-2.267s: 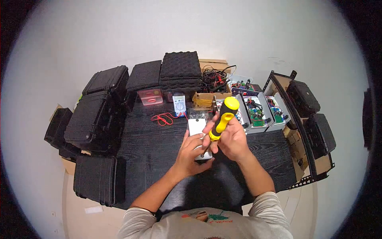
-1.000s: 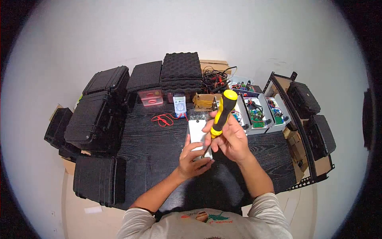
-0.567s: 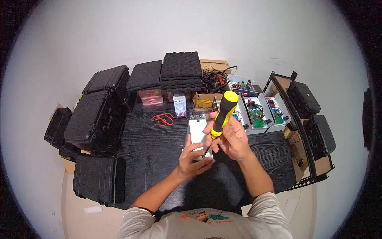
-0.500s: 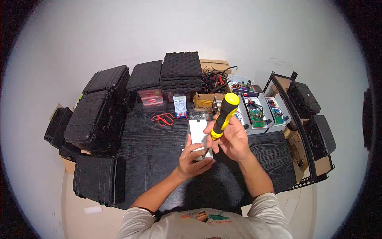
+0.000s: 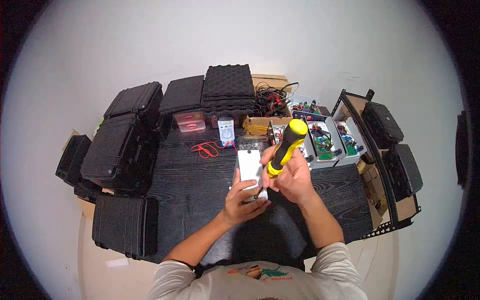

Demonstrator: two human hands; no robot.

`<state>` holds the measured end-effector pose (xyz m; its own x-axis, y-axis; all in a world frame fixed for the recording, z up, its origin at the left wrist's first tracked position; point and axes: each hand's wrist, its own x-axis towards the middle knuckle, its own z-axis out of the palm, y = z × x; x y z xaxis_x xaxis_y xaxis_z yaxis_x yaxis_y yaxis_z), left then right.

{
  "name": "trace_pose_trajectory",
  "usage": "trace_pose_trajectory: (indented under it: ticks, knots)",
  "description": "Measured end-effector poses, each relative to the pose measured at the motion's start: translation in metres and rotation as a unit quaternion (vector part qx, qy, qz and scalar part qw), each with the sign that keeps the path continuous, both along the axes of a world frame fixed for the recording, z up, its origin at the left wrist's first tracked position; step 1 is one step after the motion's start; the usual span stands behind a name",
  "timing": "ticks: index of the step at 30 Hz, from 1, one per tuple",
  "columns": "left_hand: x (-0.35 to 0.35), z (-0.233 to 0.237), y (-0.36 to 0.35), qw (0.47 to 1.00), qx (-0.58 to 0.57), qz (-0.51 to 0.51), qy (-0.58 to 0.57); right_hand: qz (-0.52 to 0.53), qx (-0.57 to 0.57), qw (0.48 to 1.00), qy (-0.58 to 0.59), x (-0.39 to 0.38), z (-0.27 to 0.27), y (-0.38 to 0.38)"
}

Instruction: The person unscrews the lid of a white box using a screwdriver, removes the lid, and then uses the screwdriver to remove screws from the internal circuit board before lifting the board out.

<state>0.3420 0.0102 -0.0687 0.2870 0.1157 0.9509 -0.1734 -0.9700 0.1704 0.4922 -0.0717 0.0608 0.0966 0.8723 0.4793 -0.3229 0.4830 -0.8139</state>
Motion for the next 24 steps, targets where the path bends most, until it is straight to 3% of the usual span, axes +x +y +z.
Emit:
trace_pose_trajectory:
  ticks: [1, 8, 12, 15, 18, 22, 24]
  knots:
    - [0.001, 0.001, 0.000, 1.000, 0.000, -0.001, -0.002, -0.031, 0.002, 0.999, -0.039, 0.000, -0.001, 0.000]
    - [0.001, -0.003, 0.002, 1.000, 0.005, -0.005, 0.002, 0.053, -0.023, 0.998, 0.025, 0.007, -0.003, 0.002]
    - [0.001, -0.003, 0.001, 1.000, -0.002, -0.008, 0.002, 0.037, -0.001, 0.999, 0.019, 0.004, 0.004, -0.001]
    - [0.001, -0.003, 0.002, 1.000, 0.003, -0.011, -0.004, -0.055, 0.015, 0.996, -0.074, -0.001, 0.005, -0.002]
    - [0.001, -0.004, 0.001, 1.000, 0.001, -0.005, 0.001, 0.009, 0.014, 0.999, -0.032, 0.010, -0.008, 0.001]
    - [-0.001, 0.002, -0.002, 1.000, -0.007, -0.003, 0.013, 0.007, -0.034, 0.998, 0.047, 0.007, -0.003, 0.002]
    - [-0.001, 0.002, -0.001, 1.000, -0.009, -0.006, 0.014, 0.007, -0.004, 0.999, 0.047, 0.005, 0.000, 0.002]
